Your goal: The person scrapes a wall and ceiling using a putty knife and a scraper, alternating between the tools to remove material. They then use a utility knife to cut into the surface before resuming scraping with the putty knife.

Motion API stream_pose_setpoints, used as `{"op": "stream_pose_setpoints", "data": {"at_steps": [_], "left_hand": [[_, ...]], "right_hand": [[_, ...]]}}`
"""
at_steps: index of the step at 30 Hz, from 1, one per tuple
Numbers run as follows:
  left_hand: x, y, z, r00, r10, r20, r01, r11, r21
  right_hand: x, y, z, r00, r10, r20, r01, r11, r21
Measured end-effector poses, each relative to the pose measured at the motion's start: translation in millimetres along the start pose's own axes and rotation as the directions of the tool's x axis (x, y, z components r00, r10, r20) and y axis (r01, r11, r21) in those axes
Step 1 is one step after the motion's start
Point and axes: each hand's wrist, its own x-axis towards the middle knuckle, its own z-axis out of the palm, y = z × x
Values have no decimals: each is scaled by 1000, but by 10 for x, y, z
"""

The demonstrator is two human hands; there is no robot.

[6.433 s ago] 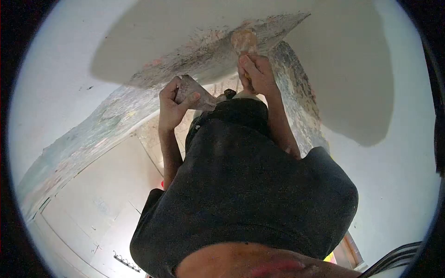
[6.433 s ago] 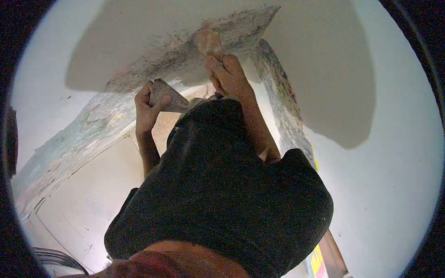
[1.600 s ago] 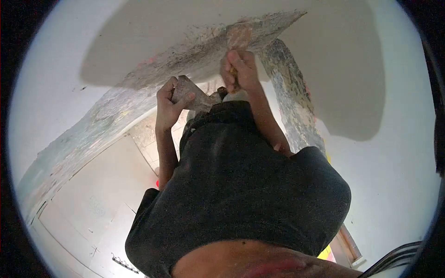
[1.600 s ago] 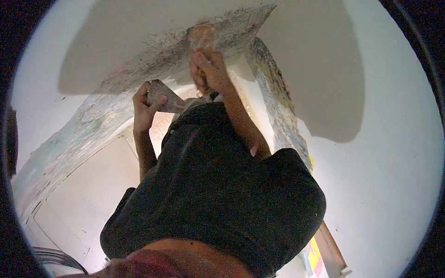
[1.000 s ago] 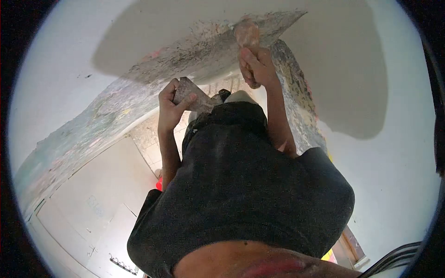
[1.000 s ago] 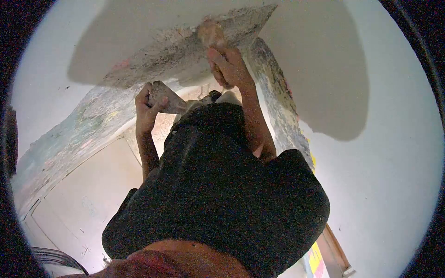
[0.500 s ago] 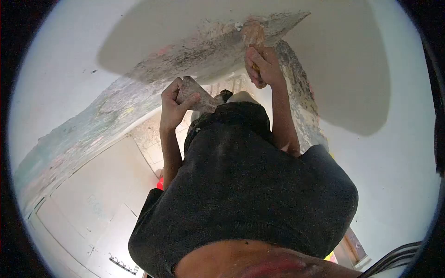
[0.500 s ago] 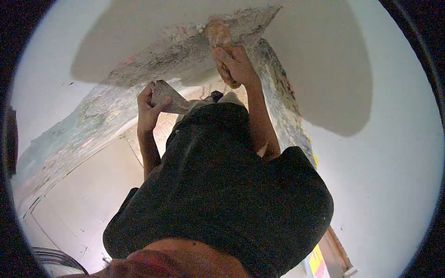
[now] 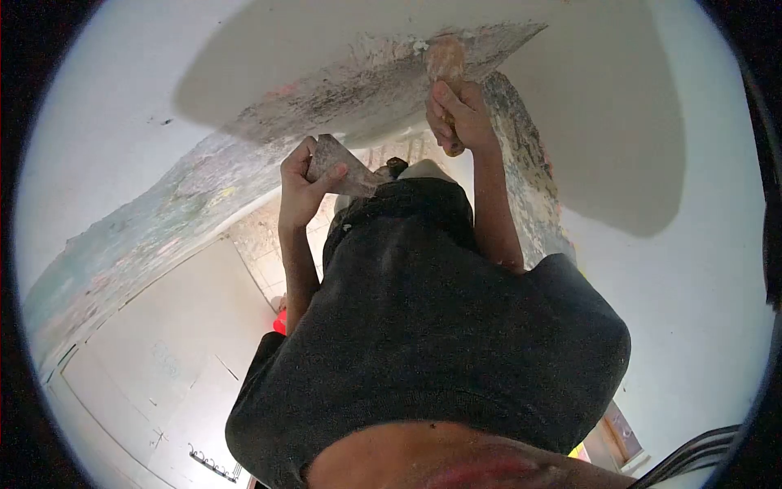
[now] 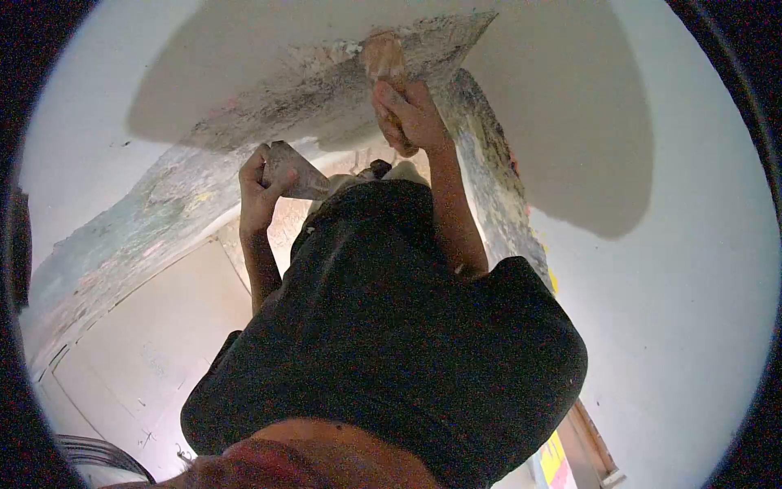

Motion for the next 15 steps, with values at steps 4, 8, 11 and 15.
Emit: {"op": "stream_pose_setpoints", "data": {"at_steps": [4, 8, 11, 15], "left_hand": [[25, 29, 24, 996, -88, 5, 88, 995, 56], [76, 9, 26, 997, -71, 23, 69, 993, 96], [26, 40, 73, 999, -44, -2, 43, 987, 153], [35, 19, 83, 996, -90, -10, 90, 995, 46]], "right_hand": [[-49, -50, 102, 999, 47, 5, -47, 988, 145], [-16, 2, 140, 1000, 17, 18, -21, 977, 212], [-91, 37, 115, 999, 41, -15, -37, 983, 179], [6, -86, 97, 999, -28, -20, 32, 968, 248]]}}
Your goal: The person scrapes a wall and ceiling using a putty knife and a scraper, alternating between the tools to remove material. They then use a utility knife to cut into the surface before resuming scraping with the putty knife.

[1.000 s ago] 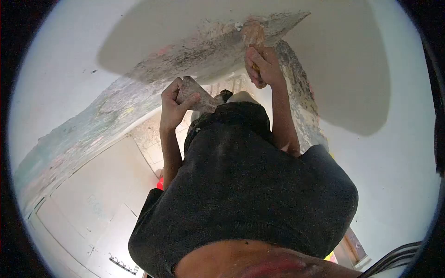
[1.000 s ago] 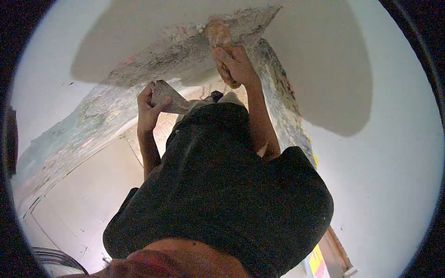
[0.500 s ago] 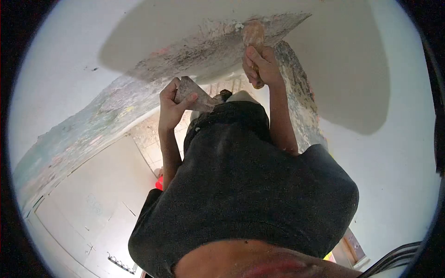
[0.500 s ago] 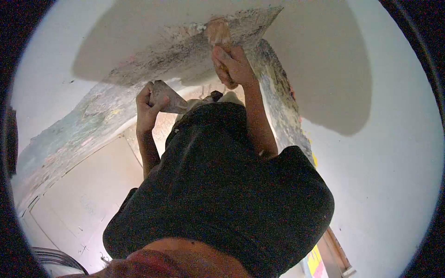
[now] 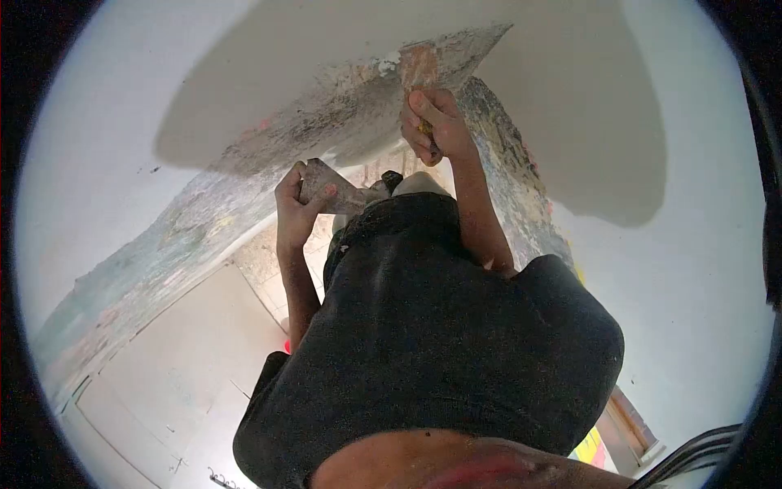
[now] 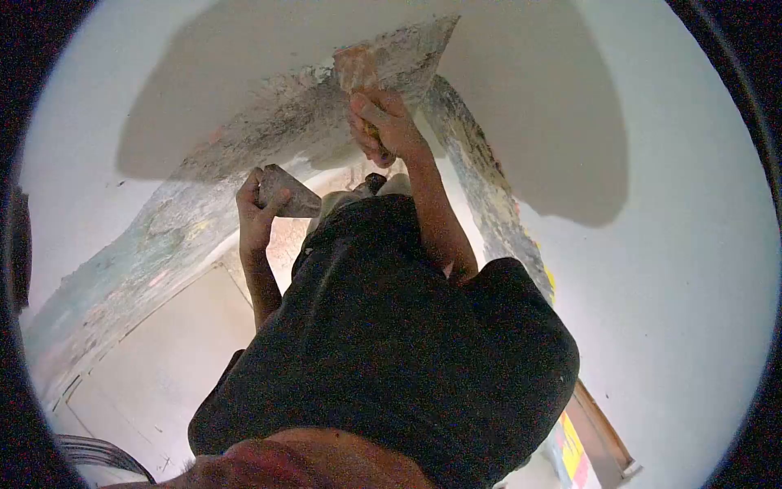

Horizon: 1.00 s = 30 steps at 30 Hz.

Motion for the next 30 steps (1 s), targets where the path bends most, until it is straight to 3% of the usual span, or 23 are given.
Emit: {"op": "stream_pose_setpoints", "data": {"at_steps": [6, 9, 12, 15, 17, 21, 24, 26, 30], "left_hand": [[13, -55, -43, 997, 68, -46, -65, 997, 52], [-11, -46, -87, 1000, 8, -20, -7, 999, 50], [-1, -129, -119, 999, 23, -25, -22, 999, 27], [28, -126, -114, 1000, -10, -2, 10, 999, 31], [20, 22, -17, 998, 62, -18, -62, 998, -4], [51, 2, -7, 1000, 21, 15, -21, 999, 31], [57, 31, 7, 999, 40, 9, -40, 999, 34], [24, 62, 59, 999, 36, -31, -37, 999, -16], [28, -22, 17, 1000, -5, -6, 5, 999, 49]], "right_hand": [[11, 22, -125, 999, -5, 38, -4, 977, 212], [-38, 65, -168, 998, 55, -34, -49, 983, 178], [17, -56, -108, 998, -67, -11, 68, 989, 133], [69, 1, -264, 992, -16, 122, -14, 971, 237], [11, -17, -199, 998, -3, 69, -11, 979, 202], [-12, -234, -83, 1000, -10, 9, 9, 988, 155], [11, 26, -278, 999, 7, -44, -10, 998, -64], [7, 49, -278, 1000, -12, 14, 14, 993, -120], [57, -70, -198, 998, 27, 48, -17, 979, -205]]}}
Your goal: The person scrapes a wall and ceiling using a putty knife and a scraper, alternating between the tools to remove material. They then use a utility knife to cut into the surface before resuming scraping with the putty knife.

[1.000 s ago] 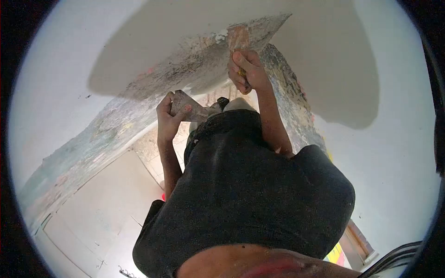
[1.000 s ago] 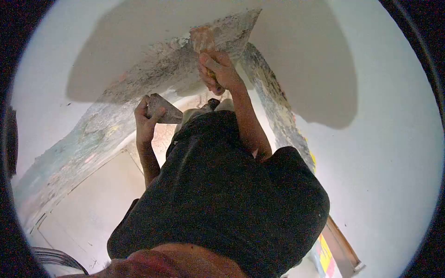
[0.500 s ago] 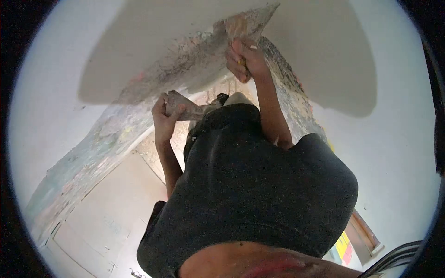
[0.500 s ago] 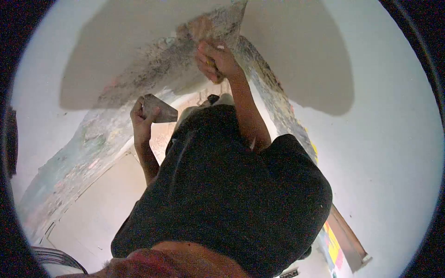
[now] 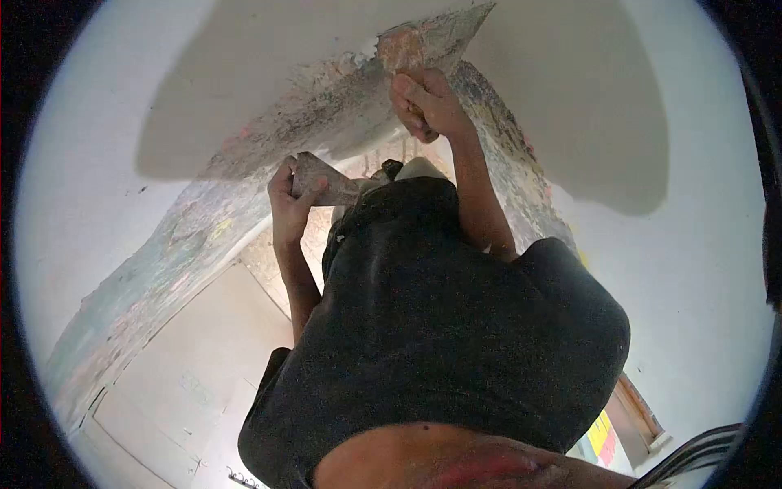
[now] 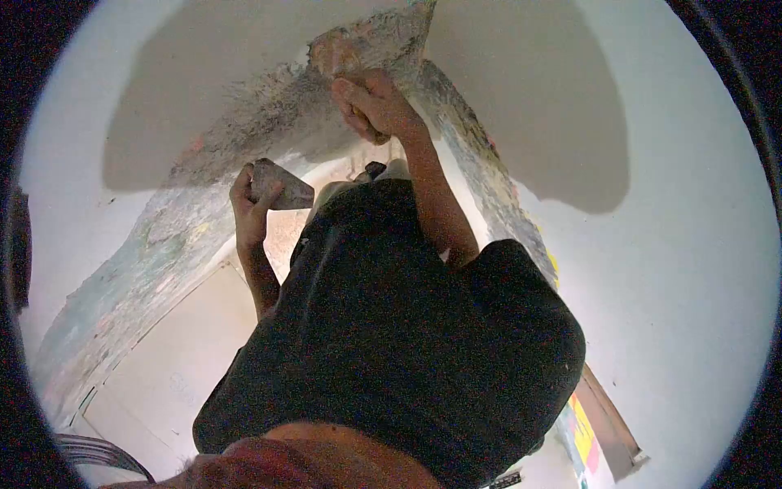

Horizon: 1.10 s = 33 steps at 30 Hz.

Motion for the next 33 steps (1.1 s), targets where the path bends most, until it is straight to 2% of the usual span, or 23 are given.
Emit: {"op": "stream_pose_setpoints", "data": {"at_steps": [3, 6, 8, 11, 15, 18, 21, 23, 24, 27, 30, 31, 33], "left_hand": [[75, 19, -41, 997, 80, 10, -80, 997, -6], [58, 38, 31, 999, 46, -8, -46, 999, -20], [49, 79, 33, 1000, -13, -3, 13, 1000, -23], [67, -93, -8, 997, 69, -28, -69, 998, -2], [55, 94, 97, 999, -36, 3, 36, 999, -21], [62, 103, 75, 999, 37, -34, -38, 999, -26], [53, 50, 27, 999, 36, -8, -36, 998, -53], [76, 7, -8, 999, 33, 24, -33, 999, -23], [66, 78, 32, 1000, 29, -11, -29, 1000, -8], [66, 6, 32, 999, 20, -40, -22, 999, -43], [82, -22, 46, 1000, 8, 11, -8, 1000, 8], [101, -17, 21, 1000, 12, 29, -13, 999, 43], [112, 30, 61, 999, 43, 24, -43, 999, -9]], "right_hand": [[-36, -30, 37, 1000, 2, -26, -3, 999, -38], [-54, -149, 98, 995, 93, -25, -95, 986, -134], [-150, 45, 36, 992, 117, -55, -124, 982, -143], [-52, 7, 95, 997, 71, -15, -72, 991, -115], [20, -106, 251, 995, 74, 66, -73, 997, -28], [27, -56, 165, 997, 71, 27, -65, 980, -188], [-22, -164, 223, 991, 128, 48, -116, 973, -198], [-85, 51, 150, 993, 116, 21, -109, 972, -206], [-34, 39, 147, 996, 91, 14, -86, 972, -217], [-67, -17, 202, 995, 92, 31, -88, 990, -110], [14, 5, 232, 989, 142, -30, -145, 971, -192], [-26, 55, 219, 992, 125, -17, -126, 978, -164], [-22, 70, 193, 997, 73, 27, -69, 990, -120]]}}
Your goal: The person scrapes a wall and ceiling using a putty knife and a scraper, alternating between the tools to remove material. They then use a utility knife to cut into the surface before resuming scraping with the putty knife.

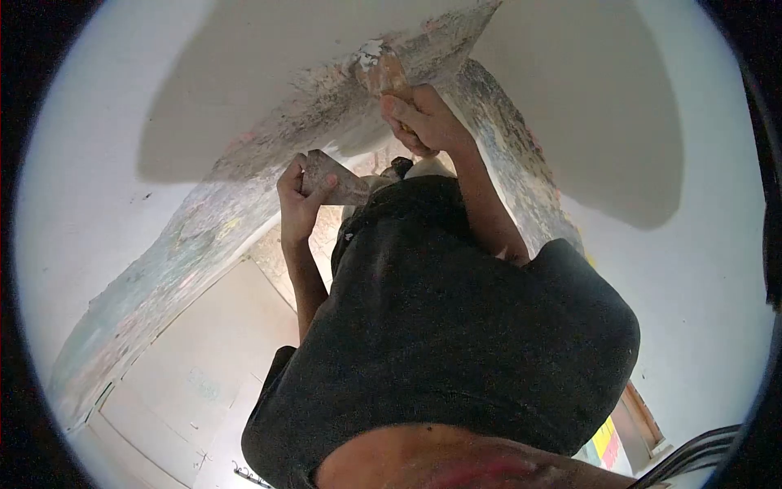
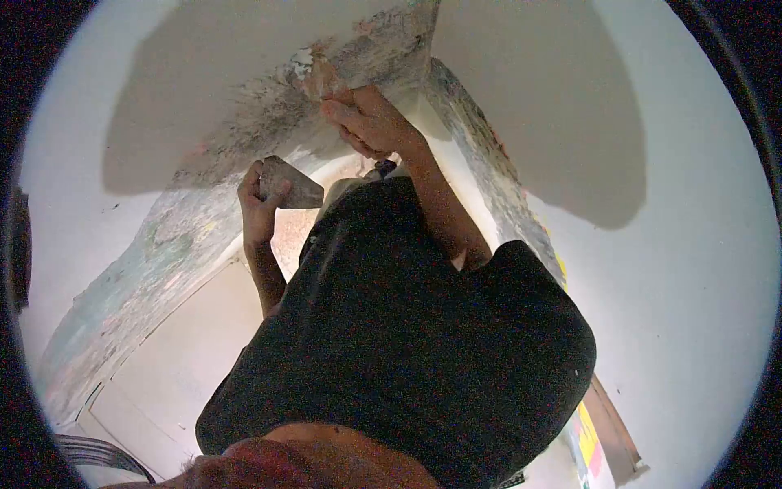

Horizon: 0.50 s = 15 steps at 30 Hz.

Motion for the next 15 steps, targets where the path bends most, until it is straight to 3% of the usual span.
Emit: {"op": "stream_pose_setpoints", "data": {"at_steps": [4, 9, 12, 15], "left_hand": [[-4, -2, 5, 998, -58, -2, 58, 996, 61], [-12, 52, -42, 1000, 6, -26, -5, 1000, 15], [-112, 34, -10, 997, -68, -38, 68, 998, 6], [-99, 34, -48, 997, -40, -64, 39, 999, -16]], "right_hand": [[3, -144, 15, 1000, 10, 21, -10, 1000, 5], [-8, -246, 5, 999, 21, 29, -23, 997, 74], [73, -293, 22, 998, -49, 37, 48, 999, 8], [-2, 25, -165, 998, 57, -12, -59, 980, -189]]}}
